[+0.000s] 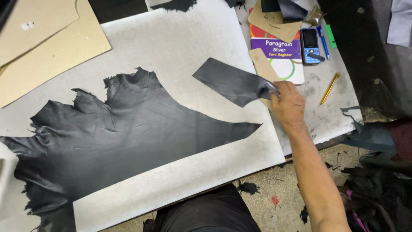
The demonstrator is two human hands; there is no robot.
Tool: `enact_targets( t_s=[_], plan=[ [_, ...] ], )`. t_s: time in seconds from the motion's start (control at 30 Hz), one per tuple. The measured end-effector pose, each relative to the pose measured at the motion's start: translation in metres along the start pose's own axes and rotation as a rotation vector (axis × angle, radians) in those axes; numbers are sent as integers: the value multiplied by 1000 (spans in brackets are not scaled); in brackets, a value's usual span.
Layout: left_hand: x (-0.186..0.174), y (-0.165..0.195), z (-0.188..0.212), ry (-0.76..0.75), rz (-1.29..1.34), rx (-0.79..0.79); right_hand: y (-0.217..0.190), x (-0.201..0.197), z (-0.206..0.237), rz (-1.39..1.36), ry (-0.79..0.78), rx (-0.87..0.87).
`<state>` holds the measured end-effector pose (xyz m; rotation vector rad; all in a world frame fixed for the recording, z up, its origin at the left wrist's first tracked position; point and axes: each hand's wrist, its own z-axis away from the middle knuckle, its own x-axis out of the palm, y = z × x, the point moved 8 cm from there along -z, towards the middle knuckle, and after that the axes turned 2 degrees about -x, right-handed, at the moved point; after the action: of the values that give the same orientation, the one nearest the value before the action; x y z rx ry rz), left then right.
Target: The person uses a cardboard template and a utility knife to cut shapes from a large piece of black leather on a worktable. They repeatedly position the template, trace or cut along its edges, and remove the cut leather pieces.
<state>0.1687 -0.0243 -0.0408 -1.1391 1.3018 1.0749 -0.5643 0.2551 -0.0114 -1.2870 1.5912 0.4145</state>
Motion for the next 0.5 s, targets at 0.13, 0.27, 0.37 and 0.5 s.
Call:
enact_targets(
  t_s=[0.13, 0.27, 0.37, 0.5],
  plan=[
    [-3, 29, -10, -13, -27, 44, 55, -9, -14, 36, -20, 188],
    [-3, 51, 6, -65, -63, 83, 79, 18, -91, 52, -24, 213],
    [4, 60, 45, -49, -68, 84, 115, 46, -138, 58, -30, 468],
    [13, 60, 98, 62, -70, -17, 104, 72, -176, 392, -5, 346]
  ],
)
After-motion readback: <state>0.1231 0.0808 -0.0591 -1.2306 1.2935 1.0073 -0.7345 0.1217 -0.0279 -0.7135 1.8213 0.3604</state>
